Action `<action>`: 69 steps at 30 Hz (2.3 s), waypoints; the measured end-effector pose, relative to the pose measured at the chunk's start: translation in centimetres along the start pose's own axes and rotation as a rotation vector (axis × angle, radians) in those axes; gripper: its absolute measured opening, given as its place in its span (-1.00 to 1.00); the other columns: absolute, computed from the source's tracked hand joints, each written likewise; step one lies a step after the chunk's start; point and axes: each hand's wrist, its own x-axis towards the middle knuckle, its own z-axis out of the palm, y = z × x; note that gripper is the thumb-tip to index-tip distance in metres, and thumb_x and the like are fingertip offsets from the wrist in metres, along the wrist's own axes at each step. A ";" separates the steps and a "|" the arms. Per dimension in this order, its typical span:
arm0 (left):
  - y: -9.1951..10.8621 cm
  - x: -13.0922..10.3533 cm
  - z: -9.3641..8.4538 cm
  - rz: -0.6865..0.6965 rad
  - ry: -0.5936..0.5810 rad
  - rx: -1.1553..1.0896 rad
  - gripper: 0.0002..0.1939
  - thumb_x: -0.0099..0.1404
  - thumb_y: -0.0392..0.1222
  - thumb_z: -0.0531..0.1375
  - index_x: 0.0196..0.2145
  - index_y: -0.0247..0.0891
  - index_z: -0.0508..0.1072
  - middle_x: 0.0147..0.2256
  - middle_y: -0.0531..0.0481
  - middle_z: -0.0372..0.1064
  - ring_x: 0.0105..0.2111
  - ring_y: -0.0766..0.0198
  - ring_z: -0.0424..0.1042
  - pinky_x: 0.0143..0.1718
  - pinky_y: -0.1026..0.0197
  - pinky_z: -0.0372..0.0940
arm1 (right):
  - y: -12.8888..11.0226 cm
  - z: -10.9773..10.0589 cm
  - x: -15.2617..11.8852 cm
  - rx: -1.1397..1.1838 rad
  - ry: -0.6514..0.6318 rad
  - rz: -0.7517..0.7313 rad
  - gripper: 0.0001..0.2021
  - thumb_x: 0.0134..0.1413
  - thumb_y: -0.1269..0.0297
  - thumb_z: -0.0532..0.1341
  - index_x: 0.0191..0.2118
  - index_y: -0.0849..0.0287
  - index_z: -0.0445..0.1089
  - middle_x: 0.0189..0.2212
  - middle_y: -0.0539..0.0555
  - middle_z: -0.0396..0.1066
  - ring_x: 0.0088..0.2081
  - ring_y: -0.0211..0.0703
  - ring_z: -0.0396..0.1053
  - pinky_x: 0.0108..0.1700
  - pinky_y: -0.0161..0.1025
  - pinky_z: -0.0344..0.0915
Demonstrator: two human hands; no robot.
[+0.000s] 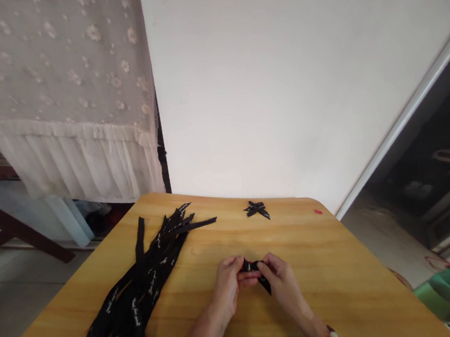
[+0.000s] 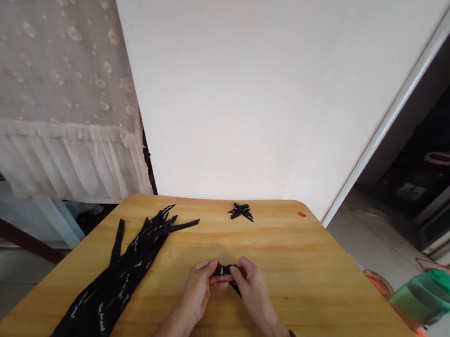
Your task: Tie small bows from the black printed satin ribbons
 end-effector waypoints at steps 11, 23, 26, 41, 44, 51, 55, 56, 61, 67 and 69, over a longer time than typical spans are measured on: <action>0.8 -0.4 -0.5 -0.114 -0.093 0.042 -0.64 -0.03 0.02 0.16 -0.36 -0.31 0.30 -0.39 -0.04 0.35 -0.69 0.32 0.38 -0.81 0.37 0.16 | -0.7 -0.4 0.2 0.097 0.053 0.061 -0.77 -0.13 0.19 0.11 -0.64 0.16 0.12 -0.71 -0.12 0.06 -0.63 -0.33 0.02 -0.60 -0.39 -0.01; 0.4 0.0 -0.7 -0.057 -0.119 0.086 -0.80 -0.13 -0.25 0.25 -0.54 -0.34 0.29 -0.65 0.12 0.25 -0.78 0.44 0.26 -0.85 0.44 0.09 | -1.6 -0.8 0.0 0.149 -0.039 0.064 -0.72 -0.07 0.12 0.08 -0.62 0.18 0.16 -0.68 -0.09 0.11 -0.59 -0.31 0.08 -0.56 -0.38 0.01; 0.6 0.2 -0.9 -0.056 -0.078 0.037 -0.82 -0.13 -0.27 0.25 -0.58 -0.33 0.28 -0.71 0.15 0.22 -0.80 0.47 0.22 -0.85 0.44 0.09 | -1.5 -0.8 0.1 0.132 -0.114 0.073 -0.74 -0.09 0.13 0.09 -0.60 0.21 0.22 -0.67 -0.07 0.16 -0.58 -0.31 0.11 -0.55 -0.37 0.02; 0.7 0.1 -0.9 -0.093 0.008 -0.062 -0.81 -0.09 -0.41 0.23 -0.46 -0.35 0.30 -0.48 -0.10 0.44 -0.49 0.24 0.45 -0.58 0.36 0.30 | -0.8 -0.6 0.2 0.128 -0.246 0.072 -0.90 -0.18 0.32 0.15 -0.51 0.23 0.35 -0.61 -0.04 0.32 -0.54 -0.28 0.22 -0.51 -0.38 0.12; 0.6 0.1 -0.9 -0.088 -0.016 -0.036 -0.81 -0.10 -0.40 0.24 -0.46 -0.37 0.32 -0.48 -0.13 0.44 -0.48 0.21 0.45 -0.56 0.34 0.31 | -1.6 -1.0 0.2 0.203 -0.182 0.091 -0.84 -0.17 0.22 0.16 -0.51 0.22 0.35 -0.57 -0.01 0.35 -0.48 -0.23 0.27 -0.44 -0.35 0.17; 0.4 -0.3 -0.6 -0.095 -0.161 0.094 -0.84 -0.09 -0.33 0.24 -0.46 -0.40 0.39 -0.47 -0.12 0.44 -0.48 0.22 0.45 -0.57 0.37 0.30 | -1.2 -0.9 0.3 0.137 -0.068 0.059 -0.75 -0.20 0.14 0.18 -0.64 0.21 0.25 -0.72 -0.07 0.21 -0.62 -0.31 0.16 -0.59 -0.38 0.09; 0.3 -0.4 -0.3 -0.079 -0.141 0.103 -0.78 -0.04 -0.18 0.22 -0.44 -0.38 0.36 -0.48 -0.11 0.43 -0.53 0.21 0.44 -0.62 0.33 0.29 | -0.8 -0.6 0.3 0.105 -0.050 0.042 -0.77 -0.17 0.19 0.15 -0.66 0.20 0.20 -0.73 -0.10 0.15 -0.65 -0.33 0.10 -0.61 -0.39 0.03; 0.3 -0.3 -0.3 -0.069 -0.115 0.098 -0.77 -0.03 -0.14 0.21 -0.44 -0.36 0.34 -0.50 -0.09 0.42 -0.55 0.21 0.44 -0.63 0.32 0.29 | -0.7 -0.6 0.3 0.096 -0.047 0.038 -0.78 -0.16 0.20 0.14 -0.66 0.19 0.20 -0.73 -0.10 0.14 -0.65 -0.33 0.09 -0.61 -0.39 0.02; -0.1 -0.2 0.0 -0.025 -0.006 0.054 -0.79 0.01 -0.12 0.17 -0.50 -0.30 0.24 -0.60 0.03 0.36 -0.61 0.22 0.43 -0.66 0.31 0.27 | -0.8 -0.4 0.1 0.020 -0.013 0.014 -0.77 -0.12 0.24 0.11 -0.67 0.17 0.13 -0.72 -0.13 0.05 -0.64 -0.34 0.03 -0.61 -0.39 -0.02; -0.4 -0.1 0.3 -0.008 0.011 0.006 -0.83 0.07 -0.17 0.13 -0.52 -0.30 0.21 -0.62 0.02 0.36 -0.62 0.24 0.42 -0.66 0.33 0.27 | -0.6 -0.3 0.0 -0.020 0.010 -0.007 -0.77 -0.10 0.25 0.08 -0.66 0.15 0.10 -0.71 -0.13 0.01 -0.62 -0.32 0.02 -0.59 -0.38 -0.02; -0.4 -0.1 0.3 -0.017 0.020 -0.016 -0.85 0.09 -0.19 0.11 -0.51 -0.31 0.20 -0.63 0.00 0.36 -0.62 0.25 0.42 -0.65 0.34 0.27 | -0.6 -0.3 0.1 -0.018 0.017 -0.013 -0.77 -0.10 0.25 0.08 -0.66 0.15 0.10 -0.71 -0.13 0.01 -0.62 -0.32 0.02 -0.58 -0.38 -0.02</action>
